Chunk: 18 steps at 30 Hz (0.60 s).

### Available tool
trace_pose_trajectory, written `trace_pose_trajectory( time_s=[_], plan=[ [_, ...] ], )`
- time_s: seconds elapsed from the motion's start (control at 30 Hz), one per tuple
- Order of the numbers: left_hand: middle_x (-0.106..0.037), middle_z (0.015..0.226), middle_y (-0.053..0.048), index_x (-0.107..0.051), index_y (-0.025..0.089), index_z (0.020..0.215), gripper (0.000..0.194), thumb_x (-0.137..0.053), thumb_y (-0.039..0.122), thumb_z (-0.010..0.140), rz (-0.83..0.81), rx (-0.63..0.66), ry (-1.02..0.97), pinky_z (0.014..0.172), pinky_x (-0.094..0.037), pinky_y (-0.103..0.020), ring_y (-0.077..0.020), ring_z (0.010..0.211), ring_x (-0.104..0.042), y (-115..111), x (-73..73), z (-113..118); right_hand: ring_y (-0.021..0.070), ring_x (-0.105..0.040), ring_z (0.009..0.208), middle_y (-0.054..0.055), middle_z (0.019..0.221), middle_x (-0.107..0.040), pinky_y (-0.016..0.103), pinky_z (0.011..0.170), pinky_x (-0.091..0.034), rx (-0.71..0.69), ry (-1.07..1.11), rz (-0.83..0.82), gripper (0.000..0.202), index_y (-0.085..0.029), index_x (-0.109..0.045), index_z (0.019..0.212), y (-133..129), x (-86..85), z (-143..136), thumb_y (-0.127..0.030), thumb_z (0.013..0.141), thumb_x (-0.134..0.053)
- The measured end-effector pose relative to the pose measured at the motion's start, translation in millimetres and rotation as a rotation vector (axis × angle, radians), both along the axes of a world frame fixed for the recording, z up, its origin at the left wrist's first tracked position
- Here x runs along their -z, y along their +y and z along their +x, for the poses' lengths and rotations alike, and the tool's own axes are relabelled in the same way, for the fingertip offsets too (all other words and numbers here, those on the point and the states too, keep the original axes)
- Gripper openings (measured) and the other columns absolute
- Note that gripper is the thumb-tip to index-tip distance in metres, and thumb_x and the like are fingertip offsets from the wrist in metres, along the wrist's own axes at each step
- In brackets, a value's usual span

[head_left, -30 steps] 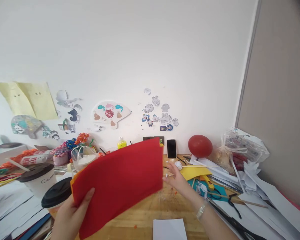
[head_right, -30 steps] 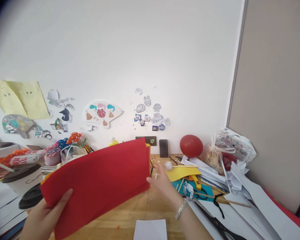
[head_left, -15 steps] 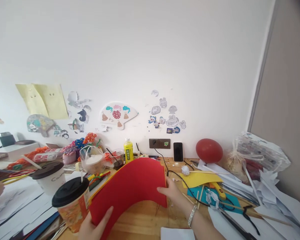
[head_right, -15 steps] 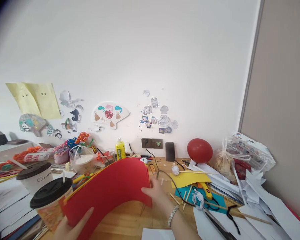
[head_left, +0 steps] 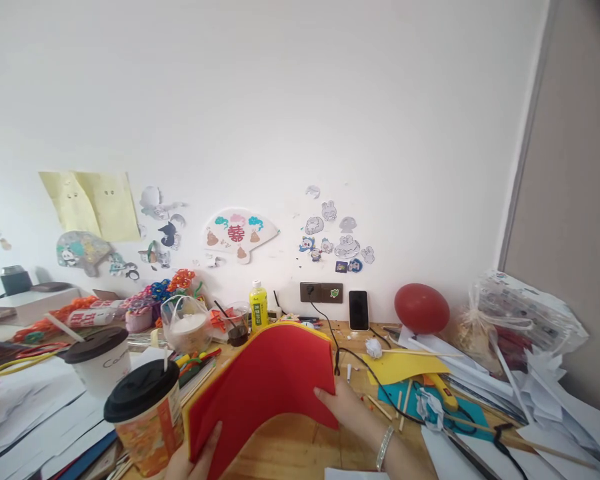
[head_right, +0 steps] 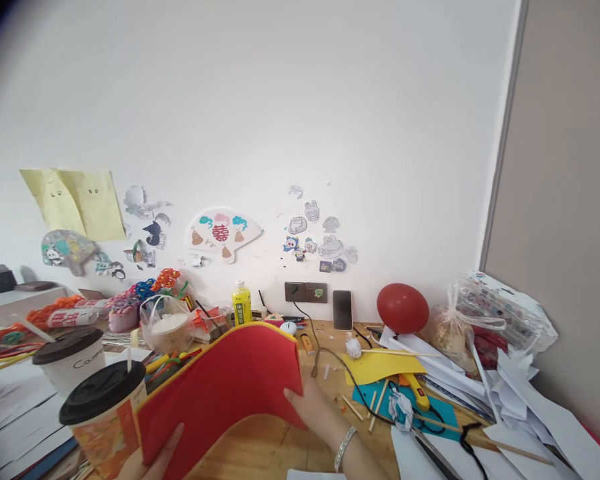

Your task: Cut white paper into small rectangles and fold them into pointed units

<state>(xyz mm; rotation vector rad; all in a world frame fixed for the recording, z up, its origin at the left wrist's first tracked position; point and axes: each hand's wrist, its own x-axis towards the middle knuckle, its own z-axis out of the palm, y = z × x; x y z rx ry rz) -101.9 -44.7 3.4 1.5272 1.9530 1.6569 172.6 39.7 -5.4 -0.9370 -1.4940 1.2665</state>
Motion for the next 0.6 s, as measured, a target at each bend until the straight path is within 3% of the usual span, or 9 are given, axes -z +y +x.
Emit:
trace_pose_trajectory(
  time_s=[0.17, 0.33, 0.47, 0.6],
  plan=[
    [-0.075, 0.089, -0.006, -0.071, 0.022, 0.075, 0.047, -0.053, 0.065, 0.069, -0.128, 0.241, -0.021, 0.090, -0.050, -0.044, -0.0344, 0.093, -0.067, 1.4, 13.7, 1.4, 0.0335, -0.056, 0.111, 0.009, 0.109, -0.070, 0.047, 0.100, -0.037, 0.036, -0.048, 0.029, 0.041, -0.020, -0.069, 0.102, -10.0, -4.7, 7.7, -0.046, 0.070, -0.070],
    [-0.073, 0.101, -0.004, -0.071, 0.025, 0.084, 0.040, -0.050, 0.057, 0.073, -0.161, 0.351, 0.008, 0.094, -0.047, -0.040, -0.0322, 0.103, -0.064, -0.6, 19.6, 21.4, 0.0350, -0.061, 0.104, 0.010, 0.100, -0.073, 0.048, 0.096, -0.042, 0.024, 0.021, -0.032, 0.052, -0.018, -0.070, 0.098, -14.8, -8.8, 11.4, -0.056, 0.062, -0.072],
    [-0.068, 0.114, -0.006, -0.063, 0.022, 0.106, 0.042, -0.038, 0.047, 0.083, -0.184, 0.350, 0.077, 0.095, -0.046, -0.036, -0.0272, 0.110, -0.060, -0.8, 11.9, 36.0, 0.0348, -0.065, 0.094, 0.011, 0.095, -0.074, 0.049, 0.086, -0.048, 0.030, 0.126, -0.115, 0.054, -0.018, -0.068, 0.094, -12.8, -16.0, 23.6, -0.059, 0.059, -0.072],
    [-0.065, 0.117, -0.014, -0.049, 0.015, 0.120, 0.047, -0.023, 0.039, 0.089, -0.201, 0.260, 0.096, 0.088, -0.050, -0.036, -0.0240, 0.106, -0.062, 19.9, 4.2, 36.4, 0.0340, -0.069, 0.087, 0.012, 0.095, -0.074, 0.047, 0.079, -0.052, 0.061, 0.207, -0.226, 0.050, -0.017, -0.065, 0.097, -16.7, -38.5, 55.7, -0.049, 0.059, -0.074]
  ],
)
